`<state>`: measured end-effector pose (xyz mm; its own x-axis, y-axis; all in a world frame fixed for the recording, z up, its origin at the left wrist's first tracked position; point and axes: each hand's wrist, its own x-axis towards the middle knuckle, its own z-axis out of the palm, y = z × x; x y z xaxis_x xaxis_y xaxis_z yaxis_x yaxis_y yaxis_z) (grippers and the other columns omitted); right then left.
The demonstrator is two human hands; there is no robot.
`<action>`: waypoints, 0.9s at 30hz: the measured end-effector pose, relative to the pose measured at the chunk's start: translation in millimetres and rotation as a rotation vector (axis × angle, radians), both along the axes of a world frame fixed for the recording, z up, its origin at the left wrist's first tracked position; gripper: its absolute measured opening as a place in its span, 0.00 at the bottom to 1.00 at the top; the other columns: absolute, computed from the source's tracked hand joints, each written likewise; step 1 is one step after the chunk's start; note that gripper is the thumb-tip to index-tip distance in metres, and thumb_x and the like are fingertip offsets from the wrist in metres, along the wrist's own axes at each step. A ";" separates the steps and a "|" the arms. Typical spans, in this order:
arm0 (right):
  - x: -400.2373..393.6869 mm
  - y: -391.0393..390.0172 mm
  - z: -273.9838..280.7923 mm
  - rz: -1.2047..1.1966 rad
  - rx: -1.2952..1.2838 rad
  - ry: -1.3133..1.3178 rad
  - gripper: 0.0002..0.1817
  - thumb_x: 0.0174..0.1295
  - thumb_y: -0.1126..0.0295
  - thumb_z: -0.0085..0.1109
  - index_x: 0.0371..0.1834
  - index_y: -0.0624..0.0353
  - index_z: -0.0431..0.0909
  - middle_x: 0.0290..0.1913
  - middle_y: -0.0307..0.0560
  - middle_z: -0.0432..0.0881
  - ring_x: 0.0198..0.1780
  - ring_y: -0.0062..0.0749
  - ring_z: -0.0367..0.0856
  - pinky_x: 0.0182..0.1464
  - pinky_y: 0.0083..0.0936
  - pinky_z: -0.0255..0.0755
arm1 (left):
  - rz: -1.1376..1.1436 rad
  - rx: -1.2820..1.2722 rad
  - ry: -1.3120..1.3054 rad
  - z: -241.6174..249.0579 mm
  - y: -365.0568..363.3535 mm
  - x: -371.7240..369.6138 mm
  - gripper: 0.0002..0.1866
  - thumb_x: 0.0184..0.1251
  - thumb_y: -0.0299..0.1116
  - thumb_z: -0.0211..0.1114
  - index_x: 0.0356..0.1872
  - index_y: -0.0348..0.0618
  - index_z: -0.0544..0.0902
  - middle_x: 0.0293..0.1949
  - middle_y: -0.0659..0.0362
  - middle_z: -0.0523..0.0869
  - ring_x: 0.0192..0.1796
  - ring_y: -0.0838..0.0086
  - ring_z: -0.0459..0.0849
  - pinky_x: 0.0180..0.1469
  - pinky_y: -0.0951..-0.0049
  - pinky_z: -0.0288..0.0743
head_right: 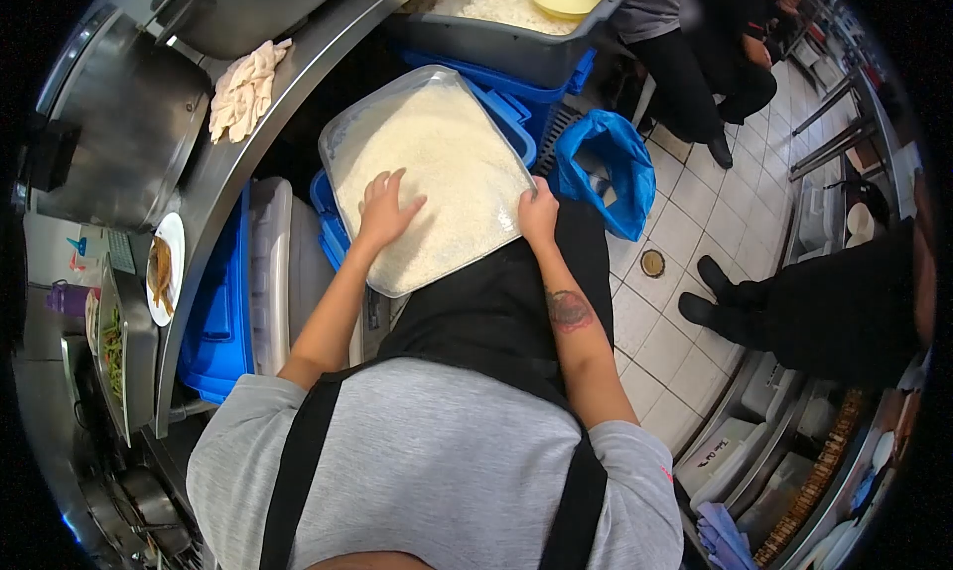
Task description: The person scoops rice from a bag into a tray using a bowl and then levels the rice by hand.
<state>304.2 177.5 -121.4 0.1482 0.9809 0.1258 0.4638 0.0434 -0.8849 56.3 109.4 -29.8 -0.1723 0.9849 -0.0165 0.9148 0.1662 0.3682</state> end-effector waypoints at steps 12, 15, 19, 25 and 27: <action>-1.8 0.2 0.8 -0.002 0.006 0.011 0.17 0.57 0.71 0.48 0.48 0.62 0.77 0.39 0.66 0.82 0.45 0.59 0.81 0.49 0.43 0.72 | 0.144 0.011 0.081 -47.7 -59.8 15.1 0.61 0.44 0.61 0.72 0.74 0.43 0.47 0.72 0.33 0.41 0.73 0.34 0.40 0.69 0.35 0.39; -0.8 0.7 0.3 -0.010 -0.014 -0.002 0.17 0.57 0.70 0.47 0.49 0.61 0.77 0.39 0.65 0.82 0.46 0.57 0.81 0.50 0.42 0.72 | 0.212 0.037 0.051 -52.8 -26.5 12.0 0.62 0.42 0.57 0.75 0.74 0.43 0.47 0.72 0.34 0.42 0.73 0.34 0.43 0.69 0.36 0.39; 0.0 1.6 -2.0 0.009 -0.027 -0.026 0.17 0.57 0.70 0.47 0.49 0.61 0.77 0.40 0.65 0.82 0.46 0.57 0.81 0.51 0.41 0.72 | 0.245 0.137 -0.007 -58.4 20.3 8.7 0.61 0.40 0.51 0.78 0.73 0.45 0.49 0.73 0.37 0.46 0.73 0.37 0.48 0.69 0.36 0.40; 0.3 0.9 -0.8 0.011 -0.017 -0.025 0.17 0.57 0.70 0.47 0.49 0.61 0.77 0.40 0.65 0.82 0.46 0.58 0.81 0.51 0.42 0.72 | -0.091 0.330 -0.124 -73.7 40.1 20.2 0.43 0.40 0.37 0.77 0.64 0.48 0.69 0.63 0.46 0.68 0.66 0.48 0.63 0.68 0.49 0.54; 1.7 1.6 -0.5 0.018 -0.019 -0.028 0.17 0.57 0.70 0.47 0.49 0.61 0.77 0.40 0.65 0.82 0.46 0.58 0.81 0.51 0.42 0.72 | -0.169 0.355 -0.152 -76.0 31.2 26.1 0.36 0.41 0.31 0.74 0.58 0.47 0.74 0.59 0.49 0.71 0.62 0.51 0.66 0.65 0.53 0.58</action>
<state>305.9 179.1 -121.9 0.1267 0.9857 0.1112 0.4879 0.0357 -0.8722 82.4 140.6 -105.8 -0.0298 0.9482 0.3164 0.8492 -0.1429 0.5084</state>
